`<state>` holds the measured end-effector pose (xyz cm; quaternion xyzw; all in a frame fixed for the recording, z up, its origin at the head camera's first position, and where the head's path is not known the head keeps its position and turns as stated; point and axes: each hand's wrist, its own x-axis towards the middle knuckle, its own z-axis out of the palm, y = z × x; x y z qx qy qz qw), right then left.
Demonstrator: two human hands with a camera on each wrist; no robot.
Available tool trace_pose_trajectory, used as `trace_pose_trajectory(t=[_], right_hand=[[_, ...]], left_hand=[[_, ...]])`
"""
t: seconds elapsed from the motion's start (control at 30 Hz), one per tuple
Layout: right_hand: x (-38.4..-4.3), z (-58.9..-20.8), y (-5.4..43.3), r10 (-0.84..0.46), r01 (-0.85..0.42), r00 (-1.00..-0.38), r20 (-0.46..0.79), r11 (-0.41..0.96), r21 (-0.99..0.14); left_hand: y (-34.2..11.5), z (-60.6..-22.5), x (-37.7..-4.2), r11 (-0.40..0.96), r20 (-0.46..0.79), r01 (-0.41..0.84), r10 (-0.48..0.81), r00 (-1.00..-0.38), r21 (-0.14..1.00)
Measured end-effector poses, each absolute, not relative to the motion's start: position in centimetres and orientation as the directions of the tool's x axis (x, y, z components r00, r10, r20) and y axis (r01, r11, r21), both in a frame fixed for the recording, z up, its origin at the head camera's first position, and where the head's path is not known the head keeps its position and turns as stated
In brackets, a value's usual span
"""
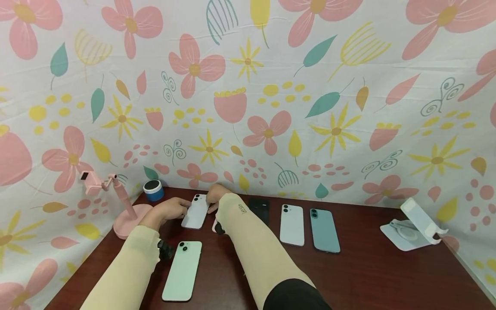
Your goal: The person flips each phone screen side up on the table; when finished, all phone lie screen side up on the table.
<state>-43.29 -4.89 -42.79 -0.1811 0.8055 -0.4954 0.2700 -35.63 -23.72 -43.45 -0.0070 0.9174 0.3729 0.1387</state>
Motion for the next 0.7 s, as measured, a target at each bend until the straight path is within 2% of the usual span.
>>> trace_pose_trajectory(t=[0.37, 0.6, 0.7], right_hand=[[-43.2, -42.4, -5.3, -0.454, 0.117, -0.807, -0.378, 0.504, -0.856], [-42.9, -41.6, -5.4, -0.472, 0.104, -0.794, -0.383, 0.515, -0.851], [-42.5, -41.3, -5.3, -0.434, 0.125, -0.811, -0.391, 0.525, -0.842]], left_hand=[[-23.7, -43.4, -35.8, 0.754, -0.271, -0.116, 0.086, -0.959, 0.646], [-23.7, -43.3, -35.8, 0.752, -0.280, -0.121, 0.087, -0.956, 0.648], [-23.6, -43.3, -35.8, 0.749, -0.291, -0.130, 0.088, -0.953, 0.650]])
